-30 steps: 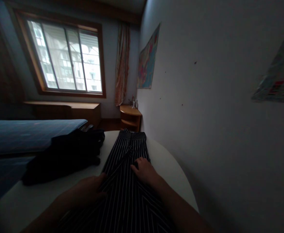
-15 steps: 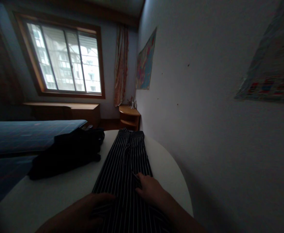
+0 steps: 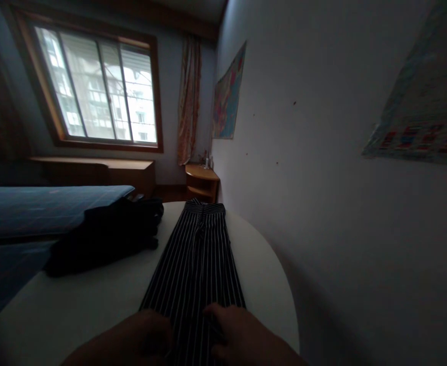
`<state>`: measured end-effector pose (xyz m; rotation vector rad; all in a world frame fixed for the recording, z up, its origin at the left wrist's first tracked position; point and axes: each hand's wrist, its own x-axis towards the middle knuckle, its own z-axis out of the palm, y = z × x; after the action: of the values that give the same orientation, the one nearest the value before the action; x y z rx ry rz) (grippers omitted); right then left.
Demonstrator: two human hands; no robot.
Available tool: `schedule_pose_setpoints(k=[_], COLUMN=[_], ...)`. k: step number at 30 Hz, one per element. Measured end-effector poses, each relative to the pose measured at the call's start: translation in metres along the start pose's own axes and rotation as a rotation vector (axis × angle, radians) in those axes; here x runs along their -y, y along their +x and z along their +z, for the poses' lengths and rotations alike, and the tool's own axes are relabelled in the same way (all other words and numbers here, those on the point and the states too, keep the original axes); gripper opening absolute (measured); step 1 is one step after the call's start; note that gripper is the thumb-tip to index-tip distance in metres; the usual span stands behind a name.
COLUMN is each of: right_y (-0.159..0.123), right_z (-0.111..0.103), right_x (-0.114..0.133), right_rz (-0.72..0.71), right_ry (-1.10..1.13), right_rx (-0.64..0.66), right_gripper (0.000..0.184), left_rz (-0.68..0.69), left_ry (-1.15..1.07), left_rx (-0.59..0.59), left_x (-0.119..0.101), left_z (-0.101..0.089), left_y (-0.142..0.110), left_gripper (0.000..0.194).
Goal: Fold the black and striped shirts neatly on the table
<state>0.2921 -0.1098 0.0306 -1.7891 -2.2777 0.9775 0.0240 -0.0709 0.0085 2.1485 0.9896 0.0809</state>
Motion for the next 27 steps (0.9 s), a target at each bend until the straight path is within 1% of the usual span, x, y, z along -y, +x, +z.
schedule_pose_setpoints(k=[2,4,7,8,9,12,14,17,20,23,25,27], right_y=[-0.007,-0.009,-0.008,-0.008,-0.007,-0.01,-0.014,-0.019,-0.022,-0.024,-0.025,-0.027], right_z=[-0.003,-0.004,0.001,0.003,0.005,0.008,0.007,0.004,-0.001,-0.005,-0.006,-0.004], right_x=[0.008,0.011,0.008,0.006,0.004,0.001,0.001,-0.001,-0.005,-0.006,-0.006,-0.007], right_rz=[-0.021,-0.06,-0.117,-0.124,-0.119,-0.057,-0.021,0.0,-0.008,-0.047,-0.065,-0.053], right_ry=[0.04,0.083,0.043,0.005,-0.04,-0.172,-0.214,-0.205,-0.147,-0.012,0.04,0.025], right_rx=[-0.018,0.003,0.131,0.161,0.17,0.107,0.088,0.135,0.16,0.127,0.107,0.082], right_gripper=[0.062,0.063,0.059,0.056,0.052,0.042,0.035,0.026,0.017,0.015,0.015,0.018], left_rz=[-0.014,-0.015,0.028,0.044,0.058,0.119,0.161,0.188,0.233,0.308,0.363,0.397], left_ry=[-0.023,-0.043,-0.069,-0.067,-0.054,0.035,0.1,0.2,0.324,0.423,0.451,0.432], left_rx=[-0.028,-0.014,0.068,0.071,0.049,-0.048,-0.033,0.022,0.019,-0.062,-0.116,-0.158], left_x=[0.001,0.002,-0.001,-0.002,-0.004,-0.008,-0.01,-0.011,-0.008,-0.005,-0.003,-0.001], left_z=[0.001,0.002,0.003,0.004,0.004,0.004,0.004,0.008,0.021,0.04,0.053,0.062], left_y=[-0.002,-0.004,-0.003,-0.002,-0.001,0.002,0.003,0.006,0.015,0.028,0.035,0.04], left_gripper=[0.029,0.029,0.026,0.026,0.027,0.035,0.039,0.045,0.051,0.054,0.043,0.025])
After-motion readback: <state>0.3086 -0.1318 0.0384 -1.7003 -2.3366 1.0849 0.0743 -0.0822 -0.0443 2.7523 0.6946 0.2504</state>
